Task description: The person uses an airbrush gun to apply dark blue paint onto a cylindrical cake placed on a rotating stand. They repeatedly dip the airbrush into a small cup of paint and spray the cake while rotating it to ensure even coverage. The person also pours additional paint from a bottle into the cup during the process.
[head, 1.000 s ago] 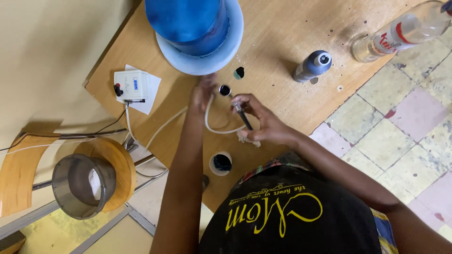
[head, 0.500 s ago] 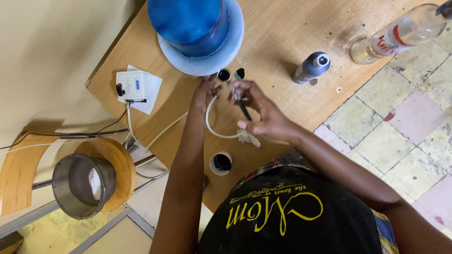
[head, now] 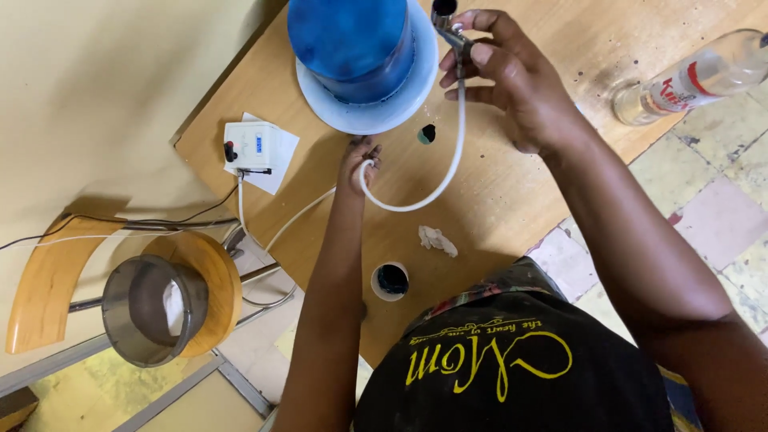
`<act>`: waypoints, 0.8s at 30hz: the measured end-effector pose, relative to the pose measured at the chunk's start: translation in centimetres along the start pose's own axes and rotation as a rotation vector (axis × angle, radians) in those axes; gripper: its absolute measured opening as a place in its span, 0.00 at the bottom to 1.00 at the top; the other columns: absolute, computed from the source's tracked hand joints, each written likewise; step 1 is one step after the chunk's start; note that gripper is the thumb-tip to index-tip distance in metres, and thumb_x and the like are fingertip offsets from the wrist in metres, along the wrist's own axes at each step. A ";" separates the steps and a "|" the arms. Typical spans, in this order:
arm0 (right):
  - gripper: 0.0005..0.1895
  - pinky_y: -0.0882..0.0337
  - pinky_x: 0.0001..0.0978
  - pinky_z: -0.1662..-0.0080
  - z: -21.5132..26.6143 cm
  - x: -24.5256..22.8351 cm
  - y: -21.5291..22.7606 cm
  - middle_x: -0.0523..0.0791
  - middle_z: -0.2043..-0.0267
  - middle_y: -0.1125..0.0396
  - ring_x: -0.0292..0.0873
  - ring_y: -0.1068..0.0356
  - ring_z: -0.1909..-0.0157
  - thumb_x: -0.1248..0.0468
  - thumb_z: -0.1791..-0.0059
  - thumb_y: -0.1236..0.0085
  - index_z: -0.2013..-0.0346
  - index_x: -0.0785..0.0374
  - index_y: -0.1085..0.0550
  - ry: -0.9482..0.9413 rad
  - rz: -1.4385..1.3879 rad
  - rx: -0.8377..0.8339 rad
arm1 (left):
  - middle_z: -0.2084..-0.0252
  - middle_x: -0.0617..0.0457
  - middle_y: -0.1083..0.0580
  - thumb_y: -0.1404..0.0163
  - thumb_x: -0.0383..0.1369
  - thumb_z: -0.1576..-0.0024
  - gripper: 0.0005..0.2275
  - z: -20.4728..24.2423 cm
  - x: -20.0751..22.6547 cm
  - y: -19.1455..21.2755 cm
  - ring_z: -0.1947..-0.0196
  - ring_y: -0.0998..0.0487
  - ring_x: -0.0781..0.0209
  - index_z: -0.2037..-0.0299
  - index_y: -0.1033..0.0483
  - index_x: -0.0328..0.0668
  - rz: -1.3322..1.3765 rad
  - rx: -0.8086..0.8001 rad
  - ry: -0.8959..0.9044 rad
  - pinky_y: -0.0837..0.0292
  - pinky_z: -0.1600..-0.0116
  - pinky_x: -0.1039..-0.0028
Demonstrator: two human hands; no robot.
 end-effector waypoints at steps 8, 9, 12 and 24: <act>0.25 0.26 0.40 0.44 1.4 0.7 -1.0 0.49 0.51 0.34 0.45 0.30 0.49 0.50 0.50 0.55 0.41 0.54 0.41 -0.044 0.059 -0.058 | 0.51 0.61 0.22 0.55 0.19 0.47 0.19 0.8 -0.1 -0.2 0.64 0.21 0.61 0.48 0.27 0.53 -0.008 0.032 -0.014 0.38 0.74 0.80; 0.25 0.26 0.40 0.44 1.4 0.7 -1.0 0.49 0.51 0.34 0.45 0.30 0.49 0.50 0.50 0.55 0.41 0.54 0.41 -0.044 0.059 -0.059 | 0.51 0.61 0.22 0.55 0.19 0.47 0.19 1.2 0.1 -0.4 0.64 0.21 0.61 0.48 0.27 0.53 -0.007 0.032 -0.013 0.38 0.74 0.80; 0.23 0.26 0.39 0.44 1.2 0.7 -1.0 0.48 0.51 0.34 0.44 0.30 0.49 0.52 0.48 0.56 0.41 0.54 0.41 -0.048 0.067 -0.056 | 0.42 0.55 0.24 0.58 0.16 0.49 0.24 1.4 0.2 -0.7 0.61 0.22 0.59 0.44 0.29 0.53 0.014 -0.017 0.006 0.36 0.72 0.80; 0.23 0.27 0.36 0.47 0.0 -0.2 -1.6 0.48 0.52 0.34 0.44 0.30 0.50 0.47 0.49 0.52 0.43 0.51 0.40 0.011 0.118 -0.029 | 0.46 0.57 0.22 0.53 0.18 0.50 0.23 1.5 -0.1 -0.9 0.60 0.21 0.58 0.45 0.28 0.55 0.059 0.030 -0.007 0.35 0.72 0.78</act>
Point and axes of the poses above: each hand's wrist, its own z-axis away from the middle knuckle, its own y-axis out of the back of the hand, x = y × z, the point moved 4 cm from there along -z, towards the middle knuckle
